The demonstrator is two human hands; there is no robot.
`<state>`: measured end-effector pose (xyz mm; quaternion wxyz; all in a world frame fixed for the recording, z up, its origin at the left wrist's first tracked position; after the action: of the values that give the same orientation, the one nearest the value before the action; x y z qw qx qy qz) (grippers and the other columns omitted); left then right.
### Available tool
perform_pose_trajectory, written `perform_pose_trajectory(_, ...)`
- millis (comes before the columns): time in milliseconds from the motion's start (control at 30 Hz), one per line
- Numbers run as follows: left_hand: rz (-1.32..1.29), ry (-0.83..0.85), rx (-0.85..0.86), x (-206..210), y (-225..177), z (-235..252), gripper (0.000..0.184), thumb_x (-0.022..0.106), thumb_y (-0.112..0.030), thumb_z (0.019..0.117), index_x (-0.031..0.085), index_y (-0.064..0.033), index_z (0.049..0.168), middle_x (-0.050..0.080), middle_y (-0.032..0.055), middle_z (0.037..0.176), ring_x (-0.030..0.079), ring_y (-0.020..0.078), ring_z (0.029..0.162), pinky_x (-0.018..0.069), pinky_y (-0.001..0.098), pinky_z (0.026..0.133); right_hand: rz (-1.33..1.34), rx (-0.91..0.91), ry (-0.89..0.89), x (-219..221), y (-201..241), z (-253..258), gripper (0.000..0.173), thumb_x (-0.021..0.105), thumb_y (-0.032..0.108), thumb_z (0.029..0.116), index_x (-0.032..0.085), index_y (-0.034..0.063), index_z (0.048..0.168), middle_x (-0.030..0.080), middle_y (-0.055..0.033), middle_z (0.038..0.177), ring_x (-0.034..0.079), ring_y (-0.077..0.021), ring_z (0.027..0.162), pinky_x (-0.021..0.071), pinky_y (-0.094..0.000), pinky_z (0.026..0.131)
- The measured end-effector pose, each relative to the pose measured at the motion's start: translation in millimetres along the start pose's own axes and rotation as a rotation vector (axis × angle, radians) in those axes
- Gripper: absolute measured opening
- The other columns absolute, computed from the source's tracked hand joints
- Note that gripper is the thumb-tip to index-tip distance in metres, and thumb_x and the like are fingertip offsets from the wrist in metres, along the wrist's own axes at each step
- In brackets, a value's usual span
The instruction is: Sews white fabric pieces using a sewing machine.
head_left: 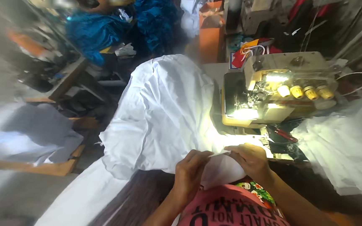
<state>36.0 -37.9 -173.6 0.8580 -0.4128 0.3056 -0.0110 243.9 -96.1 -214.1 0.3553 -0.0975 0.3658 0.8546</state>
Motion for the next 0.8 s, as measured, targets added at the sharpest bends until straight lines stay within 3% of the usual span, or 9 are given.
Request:
perform_pose_trajectory(133, -0.052, 0.104, -0.074, -1, 11, 40, 0.02, 0.059, -0.013, 0.1018, 0.075, -0.002, 0.107, 0.07, 0.0039, 0.094, 0.064, -0.0007, 0.087, 0.0526, 0.0142, 0.082, 0.199, 0.156, 0.019, -2, -6, 13, 0.021, 0.063, 0.015, 0.1005, 0.076, -0.002, 0.103, 0.077, -0.0075, 0.092, 0.069, 0.0005, 0.084, 0.0539, -0.0134, 0.081)
perform_pose_trajectory(200, 0.007, 0.184, -0.032, -3, 12, 74, 0.019, 0.058, -0.012, 0.102, 0.074, -0.0033, 0.108, 0.071, 0.0032, 0.096, 0.066, 0.0021, 0.087, 0.0547, 0.0193, 0.082, 0.248, 0.227, -0.036, -7, -10, 26, 0.02, 0.064, 0.013, 0.0993, 0.075, -0.0035, 0.1, 0.075, -0.005, 0.088, 0.065, 0.0048, 0.079, 0.0528, -0.0112, 0.077)
perform_pose_trajectory(300, 0.152, 0.29, 0.16, 3, 5, 133, 0.019, 0.058, -0.009, 0.1017, 0.073, -0.0008, 0.109, 0.07, 0.0104, 0.097, 0.068, 0.0159, 0.086, 0.0572, 0.032, 0.081, 0.22, 0.3, -0.173, -15, -23, 43, 0.013, 0.066, 0.009, 0.0966, 0.072, -0.0022, 0.099, 0.073, 0.0004, 0.086, 0.064, 0.0067, 0.076, 0.0549, -0.0119, 0.074)
perform_pose_trajectory(367, 0.186, 0.341, 0.264, 20, 5, 172, 0.02, 0.058, -0.01, 0.1018, 0.073, 0.0022, 0.108, 0.071, 0.0161, 0.097, 0.07, 0.0249, 0.089, 0.0573, 0.0402, 0.083, 0.157, 0.373, -0.235, -20, -35, 48, 0.014, 0.064, 0.009, 0.0986, 0.072, -0.0012, 0.103, 0.072, 0.0006, 0.086, 0.063, 0.0062, 0.073, 0.0542, -0.0131, 0.071)
perform_pose_trajectory(433, 0.176, 0.424, 0.315, 46, 13, 202, 0.02, 0.058, -0.01, 0.1019, 0.073, 0.003, 0.108, 0.072, 0.0176, 0.098, 0.071, 0.0276, 0.093, 0.0563, 0.0428, 0.087, 0.065, 0.486, -0.289, -23, -51, 45, 0.015, 0.063, 0.013, 0.1002, 0.072, 0.0011, 0.105, 0.07, -0.0006, 0.083, 0.06, 0.002, 0.067, 0.0528, -0.017, 0.065)
perform_pose_trajectory(533, 0.236, 0.629, 0.167, 88, 24, 226, 0.02, 0.055, -0.004, 0.1006, 0.072, 0.0054, 0.107, 0.072, 0.0224, 0.101, 0.07, 0.0353, 0.099, 0.0526, 0.0521, 0.093, 0.008, 0.71, -0.359, -25, -72, 31, 0.011, 0.063, 0.007, 0.0978, 0.071, 0.0045, 0.106, 0.071, -0.0031, 0.084, 0.064, -0.0068, 0.07, 0.0545, -0.03, 0.067)
perform_pose_trajectory(600, 0.263, 0.757, 0.026, 112, 33, 234, 0.019, 0.057, -0.006, 0.1009, 0.071, 0.0057, 0.106, 0.071, 0.0239, 0.1, 0.068, 0.0378, 0.099, 0.0508, 0.0565, 0.092, -0.001, 0.759, -0.41, -24, -82, 22, 0.013, 0.063, 0.0, 0.0938, 0.069, 0.0026, 0.105, 0.069, -0.0041, 0.081, 0.062, -0.0074, 0.066, 0.0545, -0.0298, 0.064)
perform_pose_trajectory(667, 0.246, 0.802, 0.0, 129, 44, 236, 0.017, 0.06, -0.007, 0.0982, 0.071, 0.0054, 0.1, 0.07, 0.0227, 0.095, 0.068, 0.036, 0.093, 0.0517, 0.0556, 0.085, 0.012, 0.782, -0.44, -23, -87, 15, 0.013, 0.061, -0.002, 0.0916, 0.066, 0.0007, 0.103, 0.067, -0.0057, 0.083, 0.061, -0.0087, 0.066, 0.0538, -0.0289, 0.063)
perform_pose_trajectory(800, 0.383, 0.801, -0.234, 142, 36, 240, 0.024, 0.063, -0.012, 0.0986, 0.068, 0.0048, 0.115, 0.068, 0.0251, 0.114, 0.065, 0.0401, 0.111, 0.0494, 0.0591, 0.094, 0.267, 0.939, -0.557, -20, -88, 24, 0.006, 0.058, -0.005, 0.0942, 0.061, 0.0009, 0.094, 0.059, -0.0037, 0.078, 0.055, -0.008, 0.064, 0.0491, -0.0241, 0.059)
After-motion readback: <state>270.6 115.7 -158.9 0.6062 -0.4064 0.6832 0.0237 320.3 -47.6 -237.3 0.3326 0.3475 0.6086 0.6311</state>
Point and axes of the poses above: each hand's wrist, its own z-axis towards the middle knuckle, its own x-axis out of the palm, y = z × x, the point moved 1 cm from there along z, towards the middle knuckle
